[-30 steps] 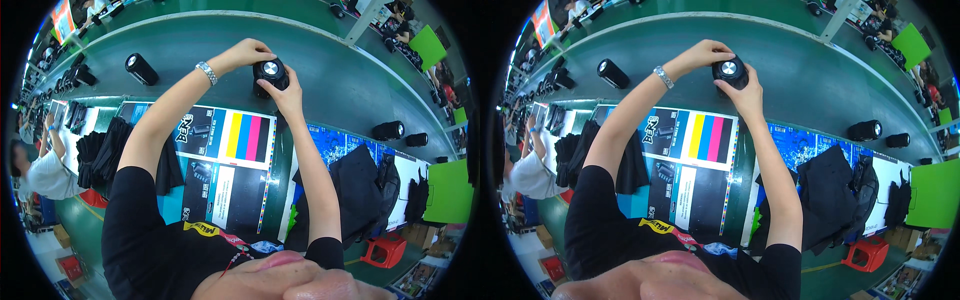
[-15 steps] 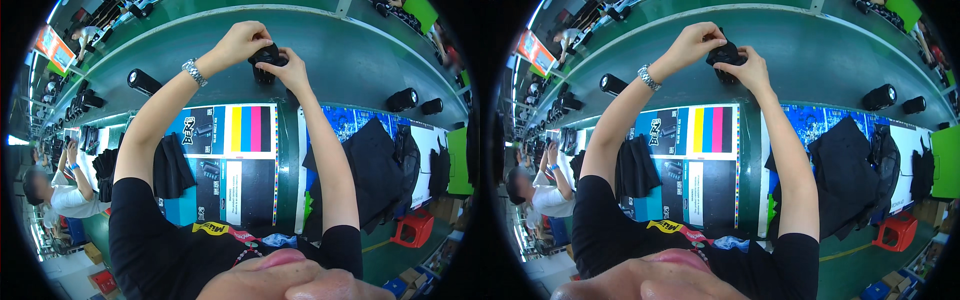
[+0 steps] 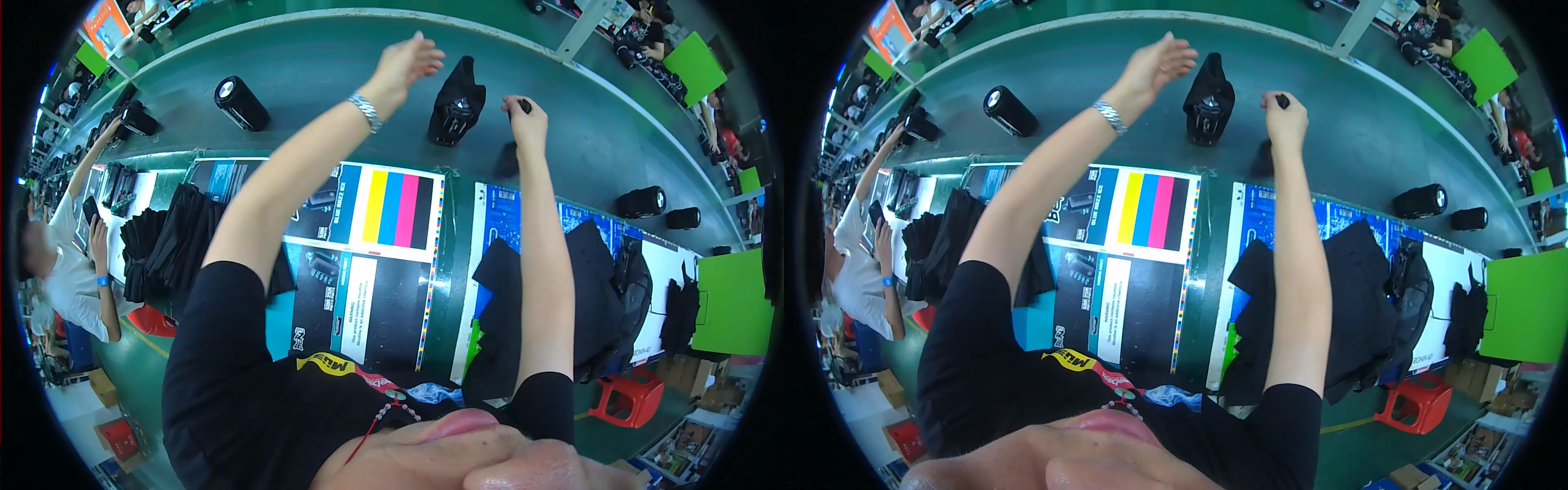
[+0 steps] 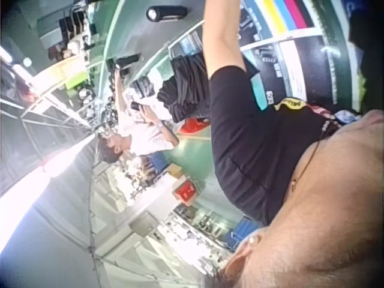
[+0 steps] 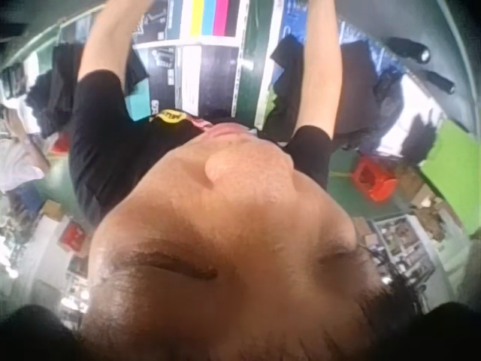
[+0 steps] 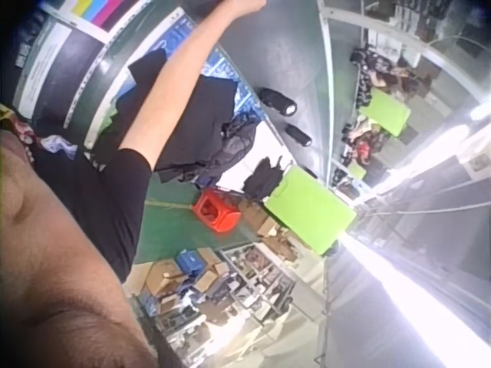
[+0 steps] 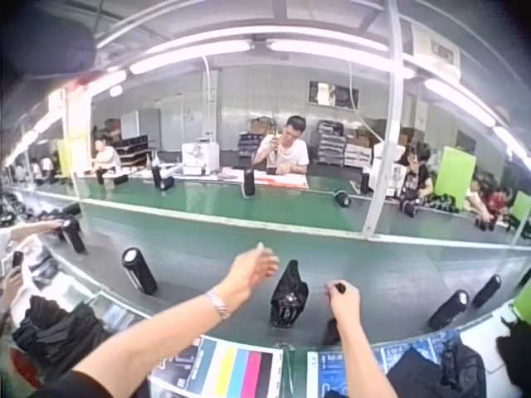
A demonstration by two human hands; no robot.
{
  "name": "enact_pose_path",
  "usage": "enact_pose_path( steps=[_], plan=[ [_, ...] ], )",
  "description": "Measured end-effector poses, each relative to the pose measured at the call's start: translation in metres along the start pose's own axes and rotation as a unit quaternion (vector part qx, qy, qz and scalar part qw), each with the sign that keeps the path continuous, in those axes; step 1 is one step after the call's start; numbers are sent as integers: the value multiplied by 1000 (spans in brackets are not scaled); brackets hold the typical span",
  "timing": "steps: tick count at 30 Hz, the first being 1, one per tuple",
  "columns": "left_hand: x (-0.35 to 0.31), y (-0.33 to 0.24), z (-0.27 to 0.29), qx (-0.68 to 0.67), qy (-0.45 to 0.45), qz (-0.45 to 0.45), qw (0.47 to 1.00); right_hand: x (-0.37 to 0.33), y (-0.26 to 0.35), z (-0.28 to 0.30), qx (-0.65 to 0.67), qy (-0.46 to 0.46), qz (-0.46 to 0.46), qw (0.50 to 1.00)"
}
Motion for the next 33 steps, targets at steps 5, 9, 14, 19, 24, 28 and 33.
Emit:
enact_pose_path(
  steps=[5, 9, 14, 19, 24, 28, 33],
  plan=[
    [-22, 48, -37, 2, -17, 38, 999, 9, 24, -88, 423, -32, -260, 868],
    [-27, 58, -32, -44, -1, -1, 999, -5, 37, -78, 448, -67, -157, 878],
    [-38, 82, -34, -6, 1, -99, 995, -5, -23, -91, 468, -63, -134, 871],
    [-29, 96, -34, 79, -157, -99, 979, 16, -72, -85, 311, -94, -116, 939],
    [-35, 93, -24, 40, -125, -66, 989, 5, -64, -63, 133, -148, -131, 971],
    [-69, 55, -5, 121, -112, -68, 984, -40, -36, 45, 330, -264, -208, 882],
    [-141, 9, 16, 202, 0, -49, 978, -85, 12, 58, 542, -82, -184, 816]
  ],
)
Point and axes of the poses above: each hand's wrist, its own x-axis towards the middle knuckle, its own z-axis out of the back of the hand, y = z × x, the point moved 5 cm from there along x, towards the middle knuckle, and after that the axes turned 5 degrees about -y, right-handed, at the moved point
